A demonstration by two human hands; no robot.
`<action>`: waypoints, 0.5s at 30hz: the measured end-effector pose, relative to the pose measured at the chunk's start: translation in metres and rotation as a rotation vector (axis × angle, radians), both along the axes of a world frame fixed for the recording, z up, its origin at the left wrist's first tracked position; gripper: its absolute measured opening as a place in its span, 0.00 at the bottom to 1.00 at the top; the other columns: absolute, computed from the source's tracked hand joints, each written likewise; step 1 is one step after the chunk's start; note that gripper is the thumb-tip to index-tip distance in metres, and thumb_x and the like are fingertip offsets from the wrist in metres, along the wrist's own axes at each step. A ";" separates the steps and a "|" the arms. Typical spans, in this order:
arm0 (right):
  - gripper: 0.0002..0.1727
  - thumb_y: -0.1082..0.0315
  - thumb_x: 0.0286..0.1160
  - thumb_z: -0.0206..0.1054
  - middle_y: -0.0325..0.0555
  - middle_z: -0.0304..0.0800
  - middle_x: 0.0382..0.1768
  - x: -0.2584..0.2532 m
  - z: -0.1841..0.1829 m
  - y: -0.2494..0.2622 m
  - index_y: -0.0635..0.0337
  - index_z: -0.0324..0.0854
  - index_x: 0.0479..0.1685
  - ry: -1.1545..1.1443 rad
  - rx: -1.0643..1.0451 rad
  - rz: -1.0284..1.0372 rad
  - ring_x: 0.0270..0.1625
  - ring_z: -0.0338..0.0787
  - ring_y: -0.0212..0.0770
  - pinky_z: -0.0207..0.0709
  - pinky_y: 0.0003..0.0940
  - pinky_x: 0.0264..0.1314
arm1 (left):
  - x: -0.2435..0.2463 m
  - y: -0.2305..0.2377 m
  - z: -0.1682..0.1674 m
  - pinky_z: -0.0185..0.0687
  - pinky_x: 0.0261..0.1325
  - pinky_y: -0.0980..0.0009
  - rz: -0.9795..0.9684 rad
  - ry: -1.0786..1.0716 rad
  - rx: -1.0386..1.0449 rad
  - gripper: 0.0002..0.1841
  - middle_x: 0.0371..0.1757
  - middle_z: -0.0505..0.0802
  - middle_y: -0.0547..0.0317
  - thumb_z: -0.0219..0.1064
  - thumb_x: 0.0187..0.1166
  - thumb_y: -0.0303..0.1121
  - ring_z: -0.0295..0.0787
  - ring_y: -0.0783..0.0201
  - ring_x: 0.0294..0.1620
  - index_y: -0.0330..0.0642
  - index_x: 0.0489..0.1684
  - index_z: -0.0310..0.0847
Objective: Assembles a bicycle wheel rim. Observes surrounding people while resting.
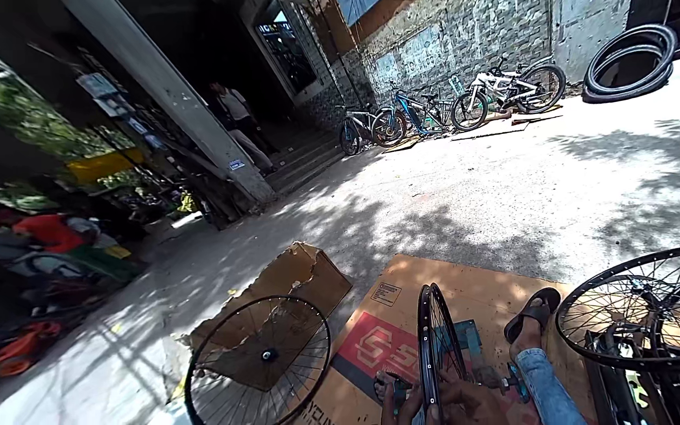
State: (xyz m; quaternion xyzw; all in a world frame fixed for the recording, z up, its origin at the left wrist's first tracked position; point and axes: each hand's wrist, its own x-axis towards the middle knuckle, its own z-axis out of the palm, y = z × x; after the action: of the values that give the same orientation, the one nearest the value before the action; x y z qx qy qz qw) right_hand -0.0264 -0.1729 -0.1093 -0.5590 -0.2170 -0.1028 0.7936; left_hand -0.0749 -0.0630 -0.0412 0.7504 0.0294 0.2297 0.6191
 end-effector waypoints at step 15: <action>0.12 0.64 0.80 0.70 0.60 0.91 0.62 -0.027 -0.019 0.007 0.67 0.89 0.41 -0.127 -0.119 -0.233 0.70 0.89 0.45 0.82 0.41 0.75 | -0.003 0.002 0.007 0.76 0.74 0.65 -0.215 0.011 0.130 0.31 0.70 0.79 0.27 0.56 0.75 0.22 0.82 0.57 0.69 0.12 0.78 0.57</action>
State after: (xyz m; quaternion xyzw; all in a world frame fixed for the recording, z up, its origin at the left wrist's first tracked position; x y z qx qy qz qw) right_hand -0.0537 -0.1658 -0.1282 -0.6188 -0.2060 -0.2162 0.7266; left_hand -0.0783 -0.0609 -0.0343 0.7891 -0.0628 0.1592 0.5900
